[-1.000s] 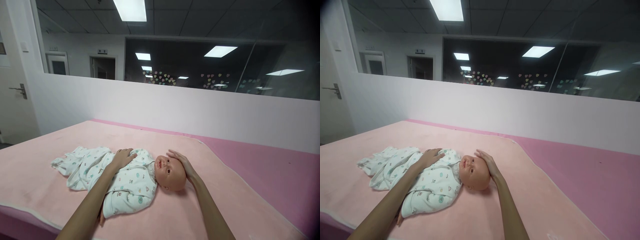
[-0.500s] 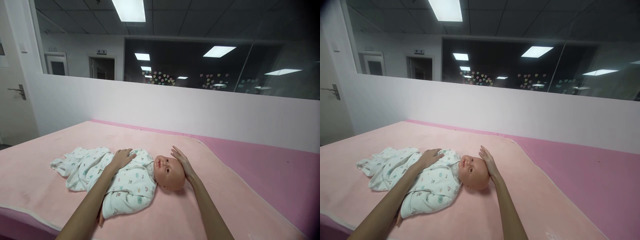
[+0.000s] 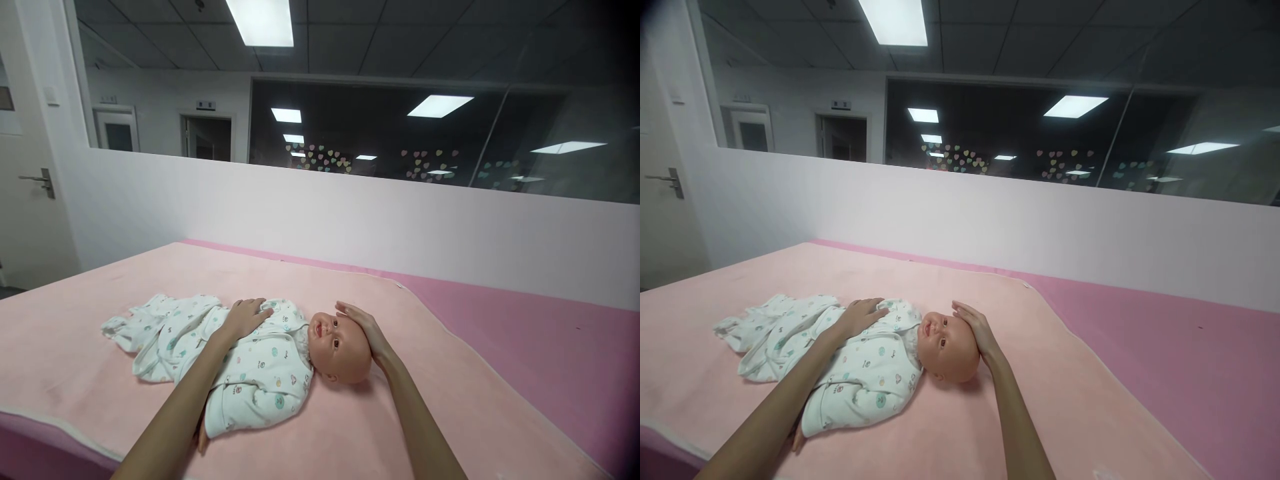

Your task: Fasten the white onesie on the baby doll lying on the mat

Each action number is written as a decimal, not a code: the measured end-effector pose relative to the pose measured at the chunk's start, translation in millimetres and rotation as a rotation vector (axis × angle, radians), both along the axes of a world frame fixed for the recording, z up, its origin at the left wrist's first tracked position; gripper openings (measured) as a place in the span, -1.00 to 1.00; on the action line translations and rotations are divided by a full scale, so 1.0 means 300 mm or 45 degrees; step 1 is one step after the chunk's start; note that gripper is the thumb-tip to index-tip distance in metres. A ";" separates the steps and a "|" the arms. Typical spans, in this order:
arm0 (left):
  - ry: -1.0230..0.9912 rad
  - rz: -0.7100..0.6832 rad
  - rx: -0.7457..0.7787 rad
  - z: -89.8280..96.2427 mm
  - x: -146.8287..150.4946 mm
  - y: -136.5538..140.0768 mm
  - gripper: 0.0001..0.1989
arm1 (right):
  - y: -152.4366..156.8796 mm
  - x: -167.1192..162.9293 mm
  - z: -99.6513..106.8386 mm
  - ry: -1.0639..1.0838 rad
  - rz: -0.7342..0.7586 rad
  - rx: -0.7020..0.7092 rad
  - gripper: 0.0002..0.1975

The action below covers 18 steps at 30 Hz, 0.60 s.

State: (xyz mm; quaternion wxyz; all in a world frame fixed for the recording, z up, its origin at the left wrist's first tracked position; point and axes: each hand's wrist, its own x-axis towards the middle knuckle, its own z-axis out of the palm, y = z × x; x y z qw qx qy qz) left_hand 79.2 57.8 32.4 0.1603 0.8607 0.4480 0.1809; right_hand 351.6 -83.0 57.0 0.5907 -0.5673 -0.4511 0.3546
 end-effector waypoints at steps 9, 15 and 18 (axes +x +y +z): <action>-0.010 -0.018 0.016 -0.012 0.001 0.012 -0.31 | -0.020 -0.005 0.011 -0.064 0.170 -0.065 -0.48; -0.006 -0.008 0.003 -0.005 0.000 0.001 -0.31 | -0.029 -0.018 0.019 -0.057 0.221 -0.072 -0.54; -0.014 -0.008 -0.007 -0.001 0.001 -0.004 -0.32 | -0.011 -0.009 0.006 -0.020 0.077 -0.004 -0.60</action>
